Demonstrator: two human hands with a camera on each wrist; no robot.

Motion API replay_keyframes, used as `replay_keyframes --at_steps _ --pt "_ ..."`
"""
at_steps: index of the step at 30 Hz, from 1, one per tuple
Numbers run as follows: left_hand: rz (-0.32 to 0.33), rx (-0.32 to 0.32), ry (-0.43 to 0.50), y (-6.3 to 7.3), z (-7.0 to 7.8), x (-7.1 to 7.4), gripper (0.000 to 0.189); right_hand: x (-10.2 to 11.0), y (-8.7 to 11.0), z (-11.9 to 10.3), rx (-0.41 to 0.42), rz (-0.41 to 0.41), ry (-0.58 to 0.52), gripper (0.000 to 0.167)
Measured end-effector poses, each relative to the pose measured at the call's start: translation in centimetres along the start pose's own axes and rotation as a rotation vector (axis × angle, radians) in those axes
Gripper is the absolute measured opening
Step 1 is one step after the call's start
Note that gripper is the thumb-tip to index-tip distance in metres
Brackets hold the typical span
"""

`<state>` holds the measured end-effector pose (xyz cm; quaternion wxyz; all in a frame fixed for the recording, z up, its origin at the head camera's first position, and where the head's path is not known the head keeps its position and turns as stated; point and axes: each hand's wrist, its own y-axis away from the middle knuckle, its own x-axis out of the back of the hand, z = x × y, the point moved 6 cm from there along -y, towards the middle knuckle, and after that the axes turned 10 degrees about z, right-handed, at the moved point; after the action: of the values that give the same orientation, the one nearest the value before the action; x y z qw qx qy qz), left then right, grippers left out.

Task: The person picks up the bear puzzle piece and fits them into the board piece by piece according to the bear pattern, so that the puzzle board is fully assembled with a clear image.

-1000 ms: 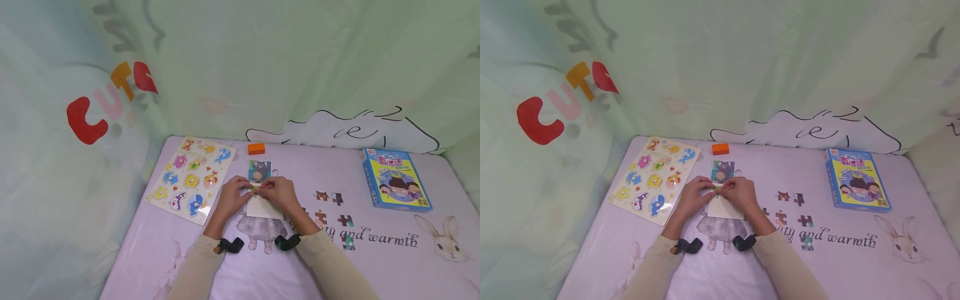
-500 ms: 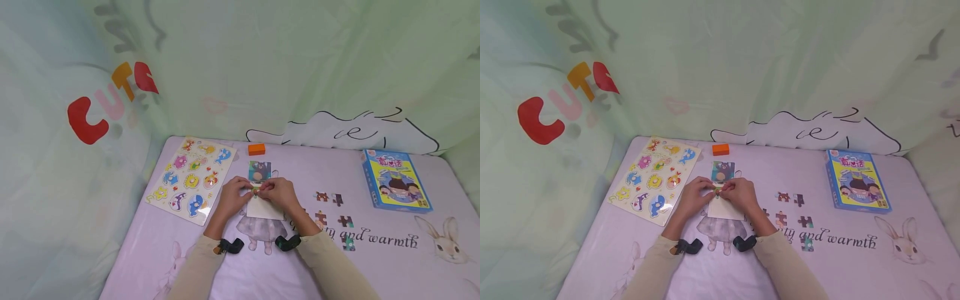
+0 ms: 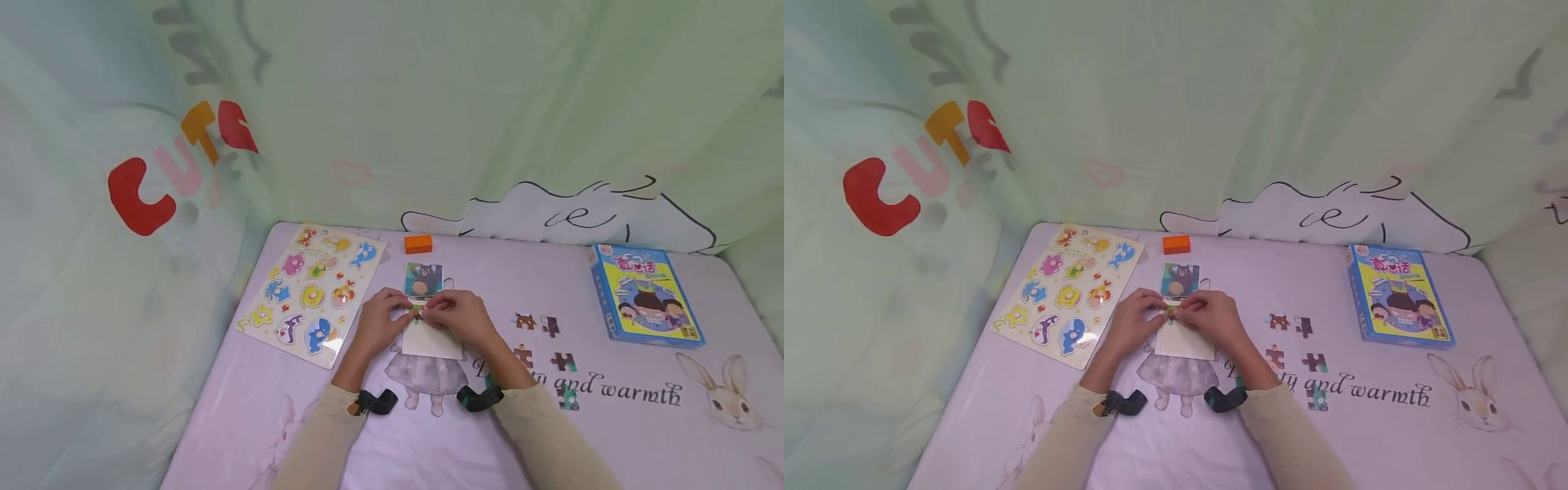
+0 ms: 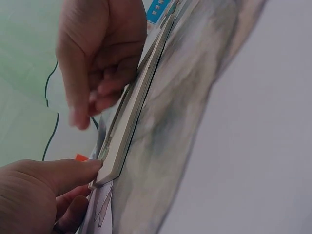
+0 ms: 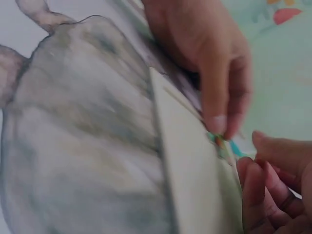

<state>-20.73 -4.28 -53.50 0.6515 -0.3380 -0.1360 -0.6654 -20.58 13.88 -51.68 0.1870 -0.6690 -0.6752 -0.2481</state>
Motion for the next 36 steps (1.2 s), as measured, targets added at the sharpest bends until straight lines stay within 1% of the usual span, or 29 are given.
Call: replay_keyframes --at_steps 2,4,10,13,17,22,26,30,36 --pt "-0.006 0.012 0.005 0.0 0.0 0.0 0.017 0.8 0.1 0.1 -0.001 -0.008 -0.03 0.025" --pt "-0.01 0.02 0.01 0.1 0.0 -0.1 0.017 1.8 0.2 0.2 -0.001 -0.005 -0.038 0.026" --pt "-0.006 0.025 0.035 0.1 0.3 0.1 0.017 5.5 0.6 0.7 -0.018 0.03 0.048 0.03" --pt "-0.003 0.026 0.033 0.1 0.3 0.1 0.017 7.6 0.9 1.1 0.015 0.052 0.106 0.03" --pt "-0.004 0.029 0.021 0.1 0.3 0.0 0.017 10.1 1.4 2.1 0.04 0.071 0.163 0.032" --pt "-0.011 0.043 0.011 0.0 0.1 -0.1 0.018 12.5 1.9 4.1 0.007 0.081 0.217 0.04" --pt "-0.002 0.032 0.009 0.1 0.1 -0.1 0.016 13.7 2.1 5.7 -0.017 0.072 0.289 0.044" --pt "0.007 0.021 0.009 0.1 0.2 0.0 0.016 14.2 2.2 7.0 -0.026 0.056 0.338 0.044" --pt "0.002 0.025 0.001 0.0 0.2 0.0 0.016 14.3 2.2 8.2 -0.051 0.041 0.352 0.05"
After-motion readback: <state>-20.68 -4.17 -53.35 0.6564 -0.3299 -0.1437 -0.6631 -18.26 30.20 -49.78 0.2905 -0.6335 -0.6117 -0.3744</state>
